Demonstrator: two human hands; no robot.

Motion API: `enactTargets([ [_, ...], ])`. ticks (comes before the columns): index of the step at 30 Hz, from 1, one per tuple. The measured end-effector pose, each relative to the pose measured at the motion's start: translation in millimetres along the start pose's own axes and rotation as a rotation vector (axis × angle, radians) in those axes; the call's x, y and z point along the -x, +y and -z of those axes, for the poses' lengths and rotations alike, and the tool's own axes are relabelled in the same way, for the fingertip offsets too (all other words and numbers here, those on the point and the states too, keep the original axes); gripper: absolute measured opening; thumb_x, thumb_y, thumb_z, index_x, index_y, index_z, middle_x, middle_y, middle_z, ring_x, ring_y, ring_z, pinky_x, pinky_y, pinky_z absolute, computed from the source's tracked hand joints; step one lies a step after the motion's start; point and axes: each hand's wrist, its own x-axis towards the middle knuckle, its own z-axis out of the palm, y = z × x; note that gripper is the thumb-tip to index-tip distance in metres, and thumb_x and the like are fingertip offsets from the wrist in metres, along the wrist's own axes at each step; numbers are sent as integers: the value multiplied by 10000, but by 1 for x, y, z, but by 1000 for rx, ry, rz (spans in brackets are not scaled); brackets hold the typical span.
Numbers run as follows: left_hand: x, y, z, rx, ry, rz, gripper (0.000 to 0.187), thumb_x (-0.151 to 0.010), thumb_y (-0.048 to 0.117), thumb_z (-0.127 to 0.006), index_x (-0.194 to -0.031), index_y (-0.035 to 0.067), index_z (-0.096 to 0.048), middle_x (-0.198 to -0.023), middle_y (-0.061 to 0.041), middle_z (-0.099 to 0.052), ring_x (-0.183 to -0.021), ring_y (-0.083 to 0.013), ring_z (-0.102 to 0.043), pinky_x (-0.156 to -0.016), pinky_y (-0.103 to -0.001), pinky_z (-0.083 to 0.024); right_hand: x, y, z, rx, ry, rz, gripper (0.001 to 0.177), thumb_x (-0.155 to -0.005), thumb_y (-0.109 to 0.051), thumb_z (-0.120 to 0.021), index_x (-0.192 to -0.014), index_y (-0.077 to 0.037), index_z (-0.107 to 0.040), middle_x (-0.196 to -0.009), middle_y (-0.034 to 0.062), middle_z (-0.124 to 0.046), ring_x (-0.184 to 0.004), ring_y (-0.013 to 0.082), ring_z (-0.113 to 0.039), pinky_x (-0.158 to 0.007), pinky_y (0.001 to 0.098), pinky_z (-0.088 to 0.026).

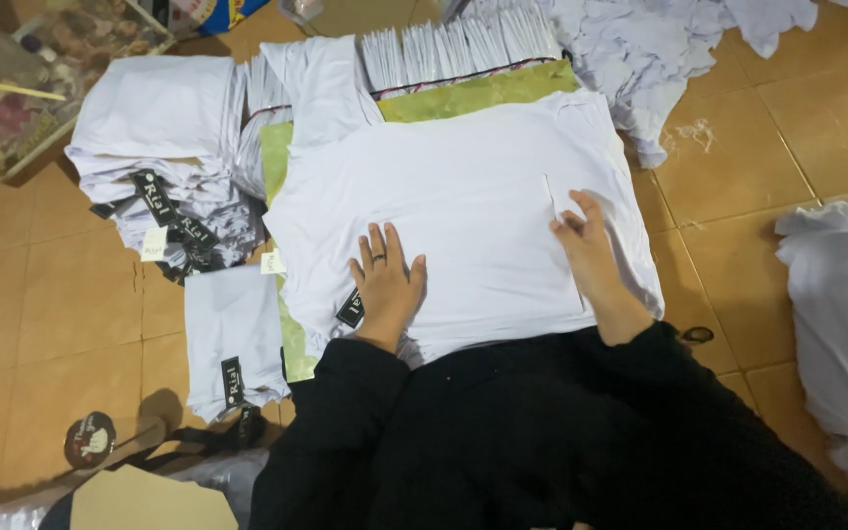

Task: The person folds white t-shirts on the floor. They place a cardboard insert inside each shirt, fold the sleeves and sides, and then fold the bottom up. The folded shirts are stacked on top of each other.

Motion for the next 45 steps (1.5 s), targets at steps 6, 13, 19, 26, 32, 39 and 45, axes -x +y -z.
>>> enactTargets([
  [6, 9, 5, -4, 68, 87, -79, 760, -1047, 492, -405, -1661, 131, -142, -1704, -239, -83, -1571, -436, -70, -1189, -706, -46, -13, 25, 18, -321, -183, -376, 632, -949, -90, -677, -1505, -141, -379, -1336, 157, -546, -1133, 319, -637, -935, 507, -556],
  [13, 76, 37, -2, 1117, -717, -950, 404, -1121, 268, -473, -1463, 74, -566, -1415, -204, -618, -1279, -298, -593, -1108, -521, -469, 1, 34, 17, -208, -347, -473, 662, -859, -23, -727, -1479, -23, -495, -1327, 234, -599, -1149, 372, -628, -927, 557, -535],
  [19, 66, 36, -4, 684, -864, -683, 528, -1091, 358, -452, -1529, 65, -480, -1559, -252, -465, -1465, -418, -405, -1225, -531, -301, -12, 35, 31, -298, -373, -504, 566, -903, -60, -710, -1442, -46, -538, -1231, 287, -649, -1071, 439, -680, -812, 624, -556],
  [26, 23, 3, -72, 1458, -802, -404, 723, -1091, 527, -298, -1650, 78, -204, -1597, -247, -371, -1470, -408, -362, -1185, -515, -337, 6, -49, 31, -264, -389, -514, 503, -942, -155, -647, -1414, -33, -523, -1196, 156, -701, -900, 280, -728, -801, 411, -558],
  [32, 31, -9, -77, 1619, -567, -368, 680, -1096, 463, -327, -1653, 99, -189, -1628, -198, -301, -1495, -350, -294, -1208, -481, -273, -7, -5, 41, -270, -466, -490, 585, -931, -179, -635, -1496, -80, -522, -1276, 136, -683, -896, 268, -706, -826, 409, -520],
  [39, 38, -35, -70, 1756, -278, -317, 643, -1101, 388, -360, -1657, 125, -171, -1665, -141, -219, -1523, -281, -216, -1234, -442, -199, -4, -7, 39, -284, -419, -461, 484, -929, -172, -662, -1396, -72, -584, -1085, 116, -735, -722, 247, -732, -690, 351, -563],
  [45, 29, -54, -43, 1823, -53, -318, 626, -1106, 323, -388, -1661, 146, -157, -1696, -91, -150, -1548, -222, -150, -1256, -407, -135, -24, 40, 44, -270, -441, -461, 555, -914, -148, -652, -1453, -73, -544, -1129, 192, -695, -812, 346, -721, -743, 469, -559],
])
